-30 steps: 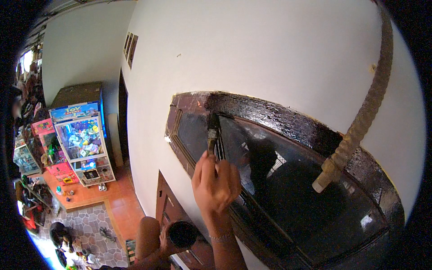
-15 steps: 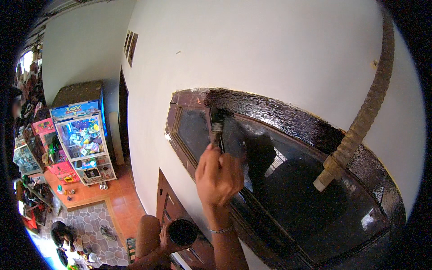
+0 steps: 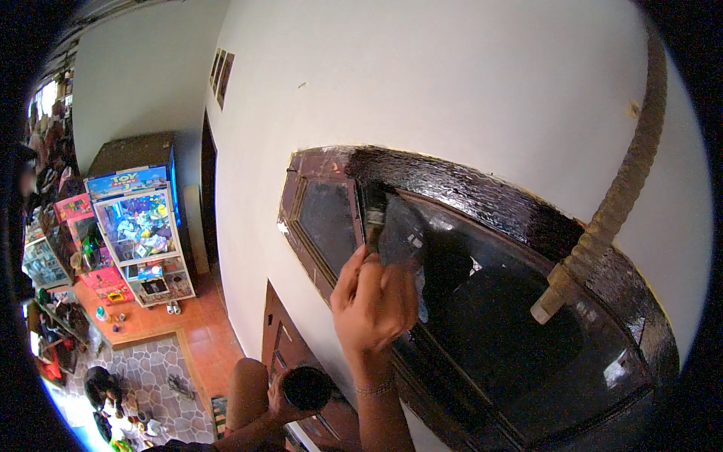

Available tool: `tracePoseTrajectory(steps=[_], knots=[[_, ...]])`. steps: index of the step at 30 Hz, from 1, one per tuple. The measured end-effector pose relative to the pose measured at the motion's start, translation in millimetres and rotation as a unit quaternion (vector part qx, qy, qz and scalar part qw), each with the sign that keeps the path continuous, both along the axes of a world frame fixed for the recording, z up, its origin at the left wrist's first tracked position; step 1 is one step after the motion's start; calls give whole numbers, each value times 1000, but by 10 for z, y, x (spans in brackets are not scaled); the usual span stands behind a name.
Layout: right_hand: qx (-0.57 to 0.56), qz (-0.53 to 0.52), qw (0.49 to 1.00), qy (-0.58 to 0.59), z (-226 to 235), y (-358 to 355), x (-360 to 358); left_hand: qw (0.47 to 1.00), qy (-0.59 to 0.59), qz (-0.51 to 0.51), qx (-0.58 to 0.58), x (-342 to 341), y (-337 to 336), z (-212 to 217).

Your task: The person paints the wooden frame of a large arched window with dark paint using a brush. They repeatedly dip the brush into a small paint can held in the other hand and apply paint to the frame sections.

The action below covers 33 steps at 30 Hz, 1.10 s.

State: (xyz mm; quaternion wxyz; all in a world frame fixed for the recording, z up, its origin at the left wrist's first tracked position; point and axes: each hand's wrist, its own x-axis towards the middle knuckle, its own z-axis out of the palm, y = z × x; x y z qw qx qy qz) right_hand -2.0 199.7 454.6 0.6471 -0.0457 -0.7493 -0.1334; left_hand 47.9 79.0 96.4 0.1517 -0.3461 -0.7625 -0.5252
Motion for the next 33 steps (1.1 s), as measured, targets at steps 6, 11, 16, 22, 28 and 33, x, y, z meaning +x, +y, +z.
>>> tracePoseTrajectory(steps=[6, 11, 16, 22, 28, 33], knots=[[-13, -22, 997, -79, 24, -4, -30, 1000, -22, -17, 12, 5, -5, 48], [1, -1, 999, 51, 23, 3, 35, 999, -28, -10, 13, 14, 3, 79], [-11, 19, 999, -41, 3, -39, 2, 999, -37, -26, 25, 8, -4, 106], [13, -26, 998, 58, 92, 21, 177, 999, -36, -19, 11, 4, -20, 132], [5, -8, 1000, 11, 18, -78, 285, 999, -42, -21, 12, 8, -15, 131], [24, -24, 999, 29, 150, 37, 271, 999, -30, -22, 6, 1, 5, 93]])
